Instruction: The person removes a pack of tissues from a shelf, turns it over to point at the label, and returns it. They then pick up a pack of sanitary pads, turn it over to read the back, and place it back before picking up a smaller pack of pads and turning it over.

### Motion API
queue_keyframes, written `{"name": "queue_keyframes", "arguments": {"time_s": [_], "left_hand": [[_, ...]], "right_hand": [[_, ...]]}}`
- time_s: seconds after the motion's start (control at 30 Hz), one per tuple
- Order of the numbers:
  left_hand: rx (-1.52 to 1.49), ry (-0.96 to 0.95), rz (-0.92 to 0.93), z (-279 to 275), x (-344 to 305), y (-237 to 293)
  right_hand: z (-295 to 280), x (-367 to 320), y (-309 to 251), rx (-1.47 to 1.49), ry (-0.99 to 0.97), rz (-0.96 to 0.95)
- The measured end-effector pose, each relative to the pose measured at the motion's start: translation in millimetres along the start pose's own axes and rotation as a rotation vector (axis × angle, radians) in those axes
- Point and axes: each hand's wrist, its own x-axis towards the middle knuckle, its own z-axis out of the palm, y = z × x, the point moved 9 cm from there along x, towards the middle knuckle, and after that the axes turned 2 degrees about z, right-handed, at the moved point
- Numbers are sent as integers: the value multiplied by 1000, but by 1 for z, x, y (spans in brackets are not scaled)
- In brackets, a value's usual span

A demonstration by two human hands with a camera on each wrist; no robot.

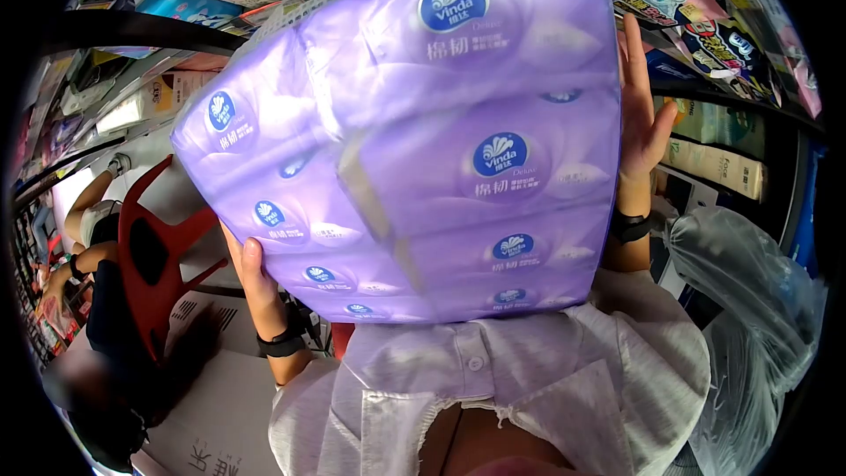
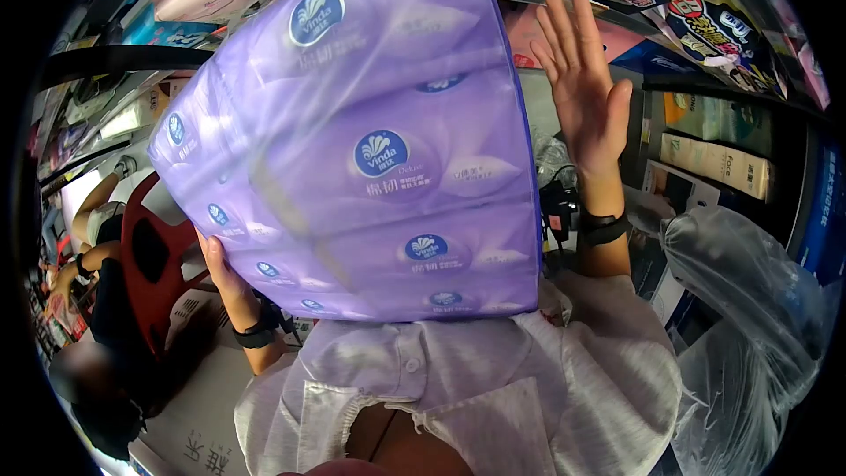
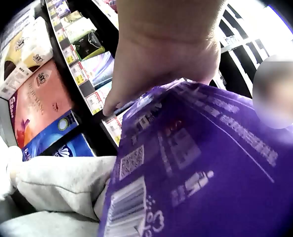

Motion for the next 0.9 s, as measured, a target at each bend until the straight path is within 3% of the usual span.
{"name": "queue_keyframes", "arguments": {"time_s": [0.07,0.13,0.2,0.27,0.4,0.47,0.5,0.57,0.63,0.73,0.8,0.83,0.9], "left_hand": [[-34,70,-51,-3,-9,-8],[-230,318,-215,-13,-21,-15],[-158,301,-186,-22,-13,-14],[-216,120,146,-13,9,21],[-352,46,212,-23,7,27],[440,-8,114,-25,-25,-10],[440,-9,109,-45,-31,-27],[10,-24,15,-92,-21,-63],[35,-53,207,-3,1,30],[-179,70,245,1,20,57],[145,155,139,-24,-13,7],[24,110,106,-22,-14,0],[-105,64,84,-16,-13,-2]], "right_hand": [[15,-11,14,-94,-66,92],[26,-24,24,-145,-101,164],[27,-25,22,-168,-113,183],[22,-22,14,-175,-121,162],[23,-41,10,-193,-170,153],[24,-47,10,-242,-175,190],[26,-48,8,-291,-192,223],[26,-38,2,-402,-230,260],[28,-24,-14,-396,-190,209],[26,-15,-27,-281,-138,111],[48,-37,-9,-434,-418,201],[44,-34,-3,-293,-449,216],[48,-31,-10,-314,-446,199]]}}
